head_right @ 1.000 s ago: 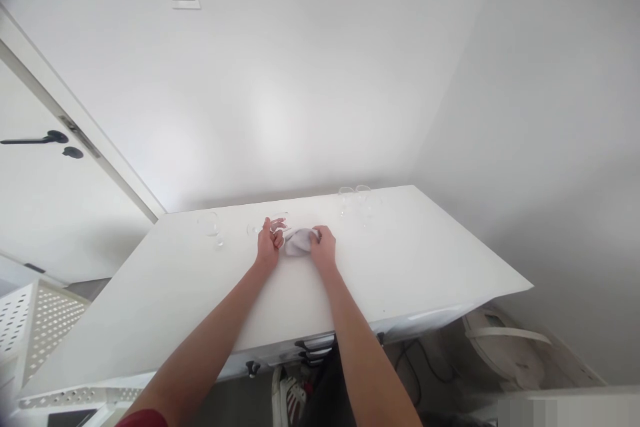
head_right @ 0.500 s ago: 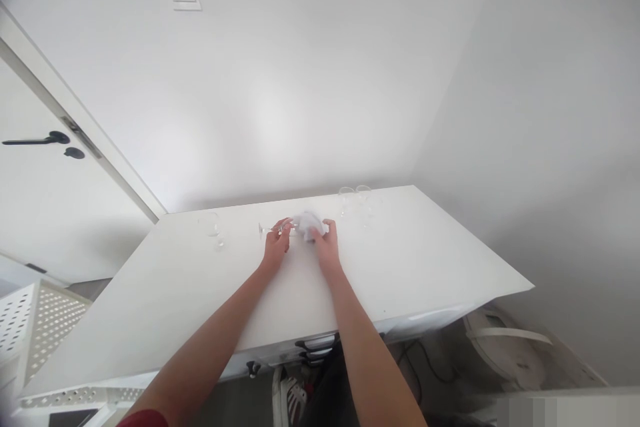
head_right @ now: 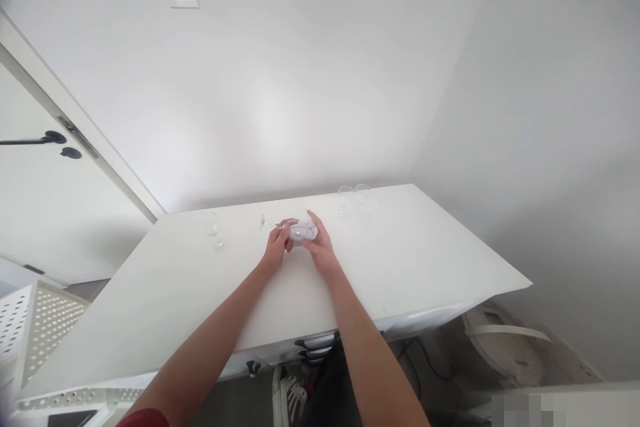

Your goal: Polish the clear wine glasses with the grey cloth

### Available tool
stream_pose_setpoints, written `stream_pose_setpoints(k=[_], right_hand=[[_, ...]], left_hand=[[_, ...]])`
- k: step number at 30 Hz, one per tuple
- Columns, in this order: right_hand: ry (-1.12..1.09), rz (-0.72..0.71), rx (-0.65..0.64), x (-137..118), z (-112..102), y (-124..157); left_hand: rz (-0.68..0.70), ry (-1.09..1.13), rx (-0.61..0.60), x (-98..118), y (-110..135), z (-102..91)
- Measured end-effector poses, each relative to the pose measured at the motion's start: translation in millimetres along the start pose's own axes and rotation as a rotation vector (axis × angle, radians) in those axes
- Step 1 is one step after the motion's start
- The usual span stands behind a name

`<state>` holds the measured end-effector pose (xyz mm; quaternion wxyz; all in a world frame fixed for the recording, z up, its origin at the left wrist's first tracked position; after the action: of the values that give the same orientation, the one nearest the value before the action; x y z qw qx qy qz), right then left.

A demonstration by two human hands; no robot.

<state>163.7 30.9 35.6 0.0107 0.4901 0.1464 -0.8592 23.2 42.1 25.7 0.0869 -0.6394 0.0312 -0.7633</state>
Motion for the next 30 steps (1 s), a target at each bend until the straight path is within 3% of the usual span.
stream_pose_setpoints(k=[5,10,14,18,21,25,30], right_hand=[[-0.075,0.016,0.159,4,-19,-4],[0.137,0.012,-0.007,10,-5,-1],[0.101,0.029,-0.071,11,-2,-2],[-0.02,-0.016,0.097,9,-19,-5],[0.033,-0.06,0.178,8,-26,-5],[0.179,-0.061,0.056,9,-11,-4],[0.071,-0.028,-0.041,7,-2,-4]], left_hand=[[-0.034,0.064,-0.113,6,4,6.9],[0.007,0.019,-0.158,6,3,5.5],[-0.014,0.029,-0.185,2,2,4.6],[-0.035,0.058,-0.168,3,6,6.0],[-0.029,0.028,-0.177,4,8,8.6],[0.019,-0.015,-0.222,4,8,9.5],[-0.009,0.035,-0.168,-1,2,3.1]])
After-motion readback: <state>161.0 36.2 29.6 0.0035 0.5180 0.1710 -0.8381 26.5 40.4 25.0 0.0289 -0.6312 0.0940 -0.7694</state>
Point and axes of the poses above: each hand's wrist, its own y-axis away from the middle knuckle, its own z-axis out of the palm, x = y × z, the point moved 7 cm from there along -y, towards the middle knuckle, and after that the axes turned 5 degrees about x, right-handed, at the moved point
